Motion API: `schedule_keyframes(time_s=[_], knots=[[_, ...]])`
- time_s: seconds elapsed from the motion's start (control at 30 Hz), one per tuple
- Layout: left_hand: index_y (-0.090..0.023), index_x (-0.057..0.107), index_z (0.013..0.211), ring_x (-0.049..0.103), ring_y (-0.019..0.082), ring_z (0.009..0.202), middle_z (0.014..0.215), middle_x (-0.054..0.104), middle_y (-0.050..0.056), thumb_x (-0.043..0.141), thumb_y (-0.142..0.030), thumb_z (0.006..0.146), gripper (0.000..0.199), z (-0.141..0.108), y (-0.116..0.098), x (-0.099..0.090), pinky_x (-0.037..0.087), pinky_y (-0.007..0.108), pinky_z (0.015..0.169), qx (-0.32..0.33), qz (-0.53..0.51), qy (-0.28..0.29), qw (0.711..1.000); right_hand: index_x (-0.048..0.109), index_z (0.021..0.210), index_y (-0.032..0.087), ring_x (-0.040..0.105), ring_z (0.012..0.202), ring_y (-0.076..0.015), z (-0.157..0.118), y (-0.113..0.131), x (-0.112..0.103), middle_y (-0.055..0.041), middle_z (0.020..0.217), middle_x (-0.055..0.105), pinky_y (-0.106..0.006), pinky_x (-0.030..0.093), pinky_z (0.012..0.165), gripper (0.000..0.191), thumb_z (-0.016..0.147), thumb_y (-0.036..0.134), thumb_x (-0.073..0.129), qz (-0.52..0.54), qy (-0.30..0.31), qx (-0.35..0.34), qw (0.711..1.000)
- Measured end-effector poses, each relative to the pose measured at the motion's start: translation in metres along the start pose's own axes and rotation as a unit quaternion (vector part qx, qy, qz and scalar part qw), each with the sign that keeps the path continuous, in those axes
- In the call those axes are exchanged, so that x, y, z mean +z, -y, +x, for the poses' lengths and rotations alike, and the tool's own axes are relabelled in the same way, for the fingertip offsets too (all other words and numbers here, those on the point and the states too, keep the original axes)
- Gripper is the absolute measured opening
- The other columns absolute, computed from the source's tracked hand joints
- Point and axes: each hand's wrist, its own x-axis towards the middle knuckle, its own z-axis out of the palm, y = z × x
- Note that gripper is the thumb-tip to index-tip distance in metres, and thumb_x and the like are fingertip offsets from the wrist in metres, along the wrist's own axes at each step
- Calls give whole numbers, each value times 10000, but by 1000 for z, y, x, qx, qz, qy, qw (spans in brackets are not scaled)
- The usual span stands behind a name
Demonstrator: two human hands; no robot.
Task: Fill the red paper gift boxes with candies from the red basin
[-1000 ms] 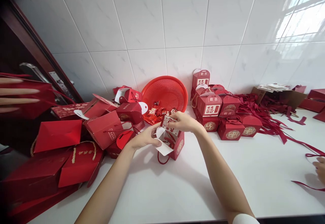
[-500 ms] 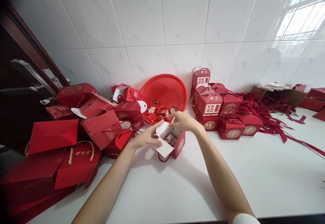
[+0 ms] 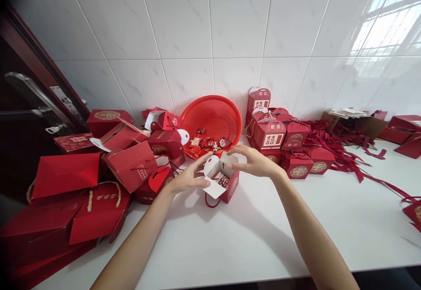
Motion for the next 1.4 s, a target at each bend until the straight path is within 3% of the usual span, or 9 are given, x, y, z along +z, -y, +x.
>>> schedule_keyframes(time_s=[0.27,0.43,0.57,0.67,0.83,1.07,1.2,1.3,1.4], knots=[[-244,542,1430,414,346,1430,1605,386,95,796,-324,693,784,1,7,-2,344,480,1172,44,29,-6,999,718,1062,199,680,1070,-287,-23,-29,39,-109,1122,735,-430,537,965,446,875,595,634,134,-81,15,988],[-220,551,1397,504,296,1358,1474,548,98,715,-217,754,664,12,23,12,382,434,1150,71,49,-162,983,695,1081,209,700,1008,-271,-25,-29,51,-103,1048,753,-423,554,916,423,883,579,637,214,-75,11,974],[-234,458,1471,619,268,1207,1370,617,110,725,-193,752,769,21,32,20,475,429,1058,78,26,-196,977,673,1150,222,697,994,-265,-27,-30,57,-96,1062,751,-420,546,896,383,885,498,656,217,-72,13,973],[-208,594,1349,625,262,1192,1310,662,102,688,-172,765,592,22,32,20,468,432,1070,104,58,-216,969,681,1097,218,694,993,-264,-25,-33,68,-96,1064,743,-396,552,851,336,863,460,666,234,-113,12,966],[-201,768,1062,584,282,1264,1284,683,99,624,-254,809,297,15,24,19,431,438,1118,114,118,-177,970,669,1106,215,646,1085,-285,-14,-44,96,-110,1174,697,-413,542,863,400,801,473,699,193,-194,43,961],[-224,755,1125,555,288,1302,1346,656,80,651,-315,788,364,6,19,17,410,414,1132,60,109,-125,984,639,1240,252,528,1301,-314,-11,-52,101,-97,1370,613,-464,436,1053,619,759,632,721,258,-144,121,947],[-251,689,1257,545,264,1323,1403,625,55,633,-325,834,433,3,20,13,402,383,1138,49,152,-86,983,705,904,207,634,986,-253,-10,-53,94,-67,993,720,-400,476,931,579,766,764,624,323,-112,138,930],[-268,642,1336,493,262,1387,1471,572,42,592,-416,899,464,-1,18,7,359,383,1172,37,192,-63,979,595,641,189,551,691,-173,-9,-57,92,1,645,591,-331,460,726,579,697,758,688,341,-126,158,918],[-257,582,1413,468,268,1413,1504,535,47,533,-494,939,532,-4,15,0,333,396,1190,17,219,-60,974,529,571,186,466,600,-128,-8,-58,92,33,566,501,-293,397,634,549,653,668,777,357,-131,156,912]])
